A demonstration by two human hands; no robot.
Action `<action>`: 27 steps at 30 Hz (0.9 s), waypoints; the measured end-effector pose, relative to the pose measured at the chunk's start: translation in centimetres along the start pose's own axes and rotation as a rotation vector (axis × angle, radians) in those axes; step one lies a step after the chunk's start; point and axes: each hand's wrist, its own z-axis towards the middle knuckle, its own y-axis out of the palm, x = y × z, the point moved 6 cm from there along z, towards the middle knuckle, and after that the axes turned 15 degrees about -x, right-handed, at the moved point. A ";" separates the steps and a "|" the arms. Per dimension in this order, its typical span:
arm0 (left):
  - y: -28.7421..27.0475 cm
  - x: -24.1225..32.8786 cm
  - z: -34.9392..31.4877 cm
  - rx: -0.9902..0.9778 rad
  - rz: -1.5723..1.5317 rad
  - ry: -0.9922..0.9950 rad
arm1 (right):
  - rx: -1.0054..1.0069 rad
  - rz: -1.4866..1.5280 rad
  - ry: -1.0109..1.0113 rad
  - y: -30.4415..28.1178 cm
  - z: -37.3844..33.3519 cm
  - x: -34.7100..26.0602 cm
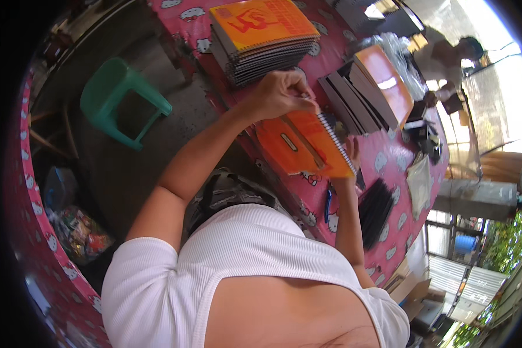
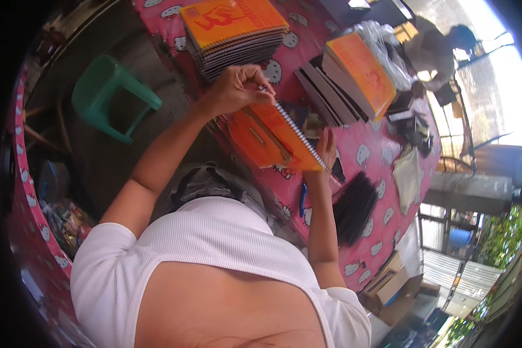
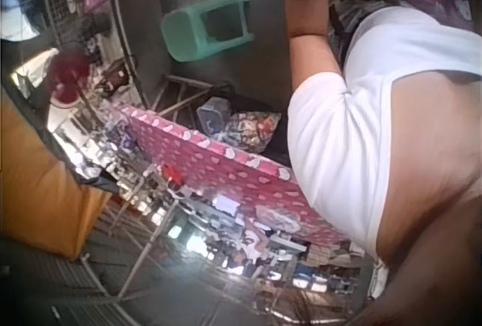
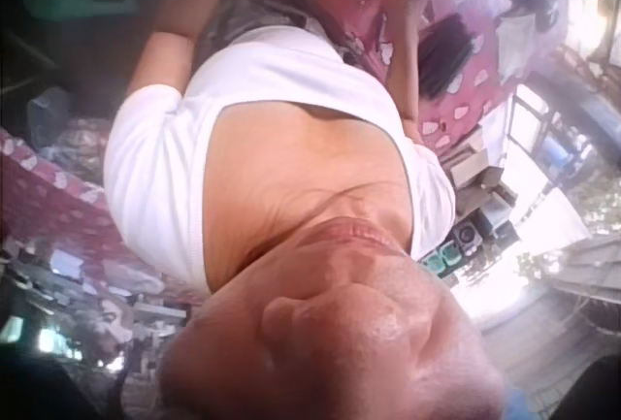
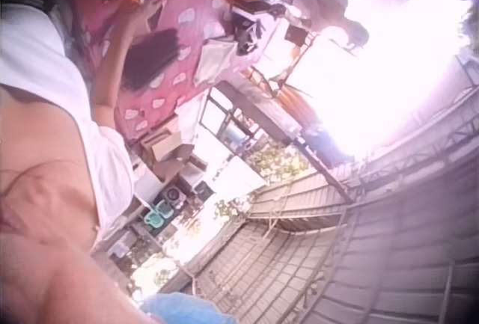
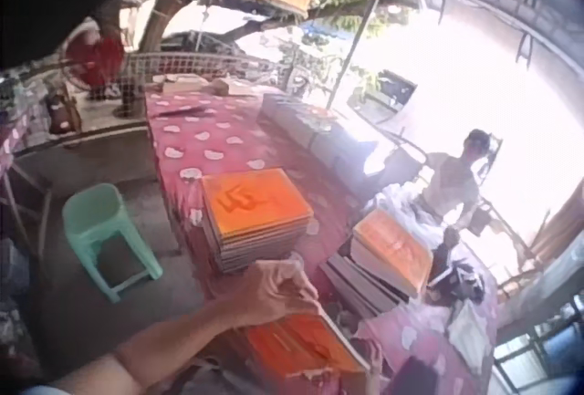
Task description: The person binds books by inserting plastic spiral coils into the pre-punched holes of notebook stacks and trimming the ends with pliers.
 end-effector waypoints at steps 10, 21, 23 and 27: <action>7.3 10.6 -3.8 -0.103 0.716 0.358 | -0.031 0.125 0.337 1.5 -13.6 -0.4; 8.5 1.8 -5.8 0.081 0.485 0.070 | 0.069 0.511 -0.087 -9.9 -7.9 -11.6; 8.4 1.7 -6.0 0.094 0.503 0.062 | 0.019 0.531 -0.110 -9.5 -7.6 -11.6; 8.3 2.4 -6.3 0.097 0.566 0.137 | -0.517 1.792 0.254 -2.8 -7.7 -8.5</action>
